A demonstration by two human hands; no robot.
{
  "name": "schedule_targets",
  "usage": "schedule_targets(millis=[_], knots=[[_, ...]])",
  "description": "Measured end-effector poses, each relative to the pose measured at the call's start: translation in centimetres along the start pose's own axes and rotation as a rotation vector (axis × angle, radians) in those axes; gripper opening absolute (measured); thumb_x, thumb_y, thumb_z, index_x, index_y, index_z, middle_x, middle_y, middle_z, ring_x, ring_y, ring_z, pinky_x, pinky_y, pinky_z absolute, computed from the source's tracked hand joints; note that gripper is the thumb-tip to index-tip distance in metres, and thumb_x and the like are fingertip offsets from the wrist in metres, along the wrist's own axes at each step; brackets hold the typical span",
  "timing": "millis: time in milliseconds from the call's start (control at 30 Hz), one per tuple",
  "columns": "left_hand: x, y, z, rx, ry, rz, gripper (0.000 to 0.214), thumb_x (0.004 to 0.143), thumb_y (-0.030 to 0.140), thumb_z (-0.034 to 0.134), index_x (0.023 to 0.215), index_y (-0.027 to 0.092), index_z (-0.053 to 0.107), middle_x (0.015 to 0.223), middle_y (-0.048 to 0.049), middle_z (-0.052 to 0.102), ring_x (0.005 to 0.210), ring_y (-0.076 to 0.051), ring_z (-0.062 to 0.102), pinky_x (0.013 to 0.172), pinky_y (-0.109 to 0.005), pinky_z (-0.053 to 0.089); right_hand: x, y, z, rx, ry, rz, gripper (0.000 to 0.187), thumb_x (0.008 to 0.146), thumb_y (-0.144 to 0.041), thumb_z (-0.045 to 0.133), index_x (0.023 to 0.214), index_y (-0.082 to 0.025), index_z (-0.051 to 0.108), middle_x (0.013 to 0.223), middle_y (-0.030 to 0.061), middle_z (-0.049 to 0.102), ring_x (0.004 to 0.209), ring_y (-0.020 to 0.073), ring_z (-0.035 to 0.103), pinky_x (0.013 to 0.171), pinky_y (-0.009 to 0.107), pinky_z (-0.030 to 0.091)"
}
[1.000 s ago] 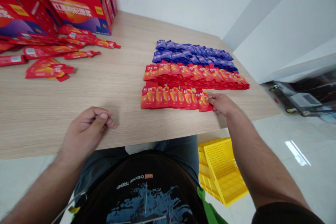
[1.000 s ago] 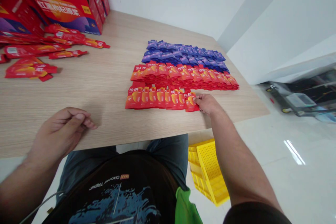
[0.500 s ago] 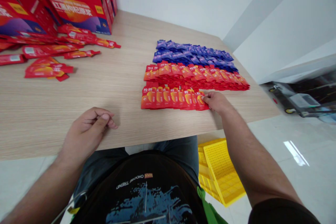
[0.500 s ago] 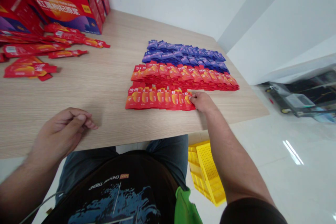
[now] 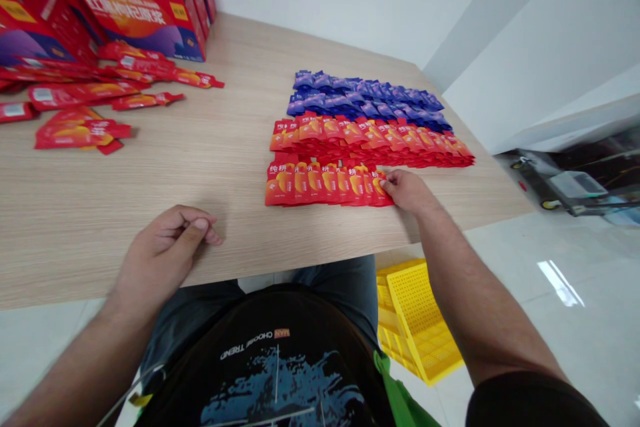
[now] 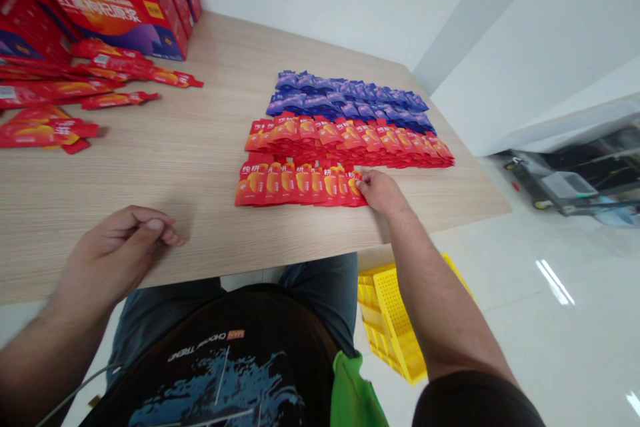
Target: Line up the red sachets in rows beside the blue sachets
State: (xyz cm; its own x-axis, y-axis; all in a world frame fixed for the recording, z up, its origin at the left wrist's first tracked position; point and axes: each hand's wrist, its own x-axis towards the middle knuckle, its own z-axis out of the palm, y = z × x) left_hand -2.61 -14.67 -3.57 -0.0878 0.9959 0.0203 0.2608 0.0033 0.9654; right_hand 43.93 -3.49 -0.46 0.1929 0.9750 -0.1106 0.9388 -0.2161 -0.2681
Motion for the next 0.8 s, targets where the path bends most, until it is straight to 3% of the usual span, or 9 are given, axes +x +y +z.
schedule_targets(millis=[233,533,800], knots=[[0.23,0.56,0.22,0.218,0.056,0.055,0.021,0.094,0.043,0.063,0.086,0.025,0.069,0.072,0.0014,0.075,0.071,-0.021,0.069,0.076,-0.036,0.054,0.05,0.44,-0.05,0.031,-0.037,-0.005,0.018,0.096,-0.029,0.063,0.088,-0.018,0.075,0.075,0.0044,0.073,0.069,0.0179,0.061,0.070,0.029,0.043],[0.32,0.48,0.34,0.219,0.053,0.045,0.028,0.091,0.053,0.063,0.089,0.025,0.070,0.072,-0.0002,0.076,0.072,-0.023,0.071,0.077,-0.038,0.055,0.02,0.71,-0.10,0.068,-0.042,0.008,0.017,0.093,-0.030,0.065,0.088,-0.019,0.077,0.072,0.0036,0.072,0.066,0.0179,0.060,0.071,0.030,0.045],[0.27,0.19,0.18,0.267,0.044,0.072,0.025,0.093,0.049,0.062,0.088,0.026,0.070,0.074,0.0008,0.075,0.073,-0.022,0.070,0.079,-0.038,0.054,0.35,0.51,0.12,0.100,-0.017,0.022,0.018,0.090,-0.033,0.066,0.082,-0.019,0.075,0.067,0.0020,0.069,0.062,0.0169,0.058,0.066,0.030,0.044]])
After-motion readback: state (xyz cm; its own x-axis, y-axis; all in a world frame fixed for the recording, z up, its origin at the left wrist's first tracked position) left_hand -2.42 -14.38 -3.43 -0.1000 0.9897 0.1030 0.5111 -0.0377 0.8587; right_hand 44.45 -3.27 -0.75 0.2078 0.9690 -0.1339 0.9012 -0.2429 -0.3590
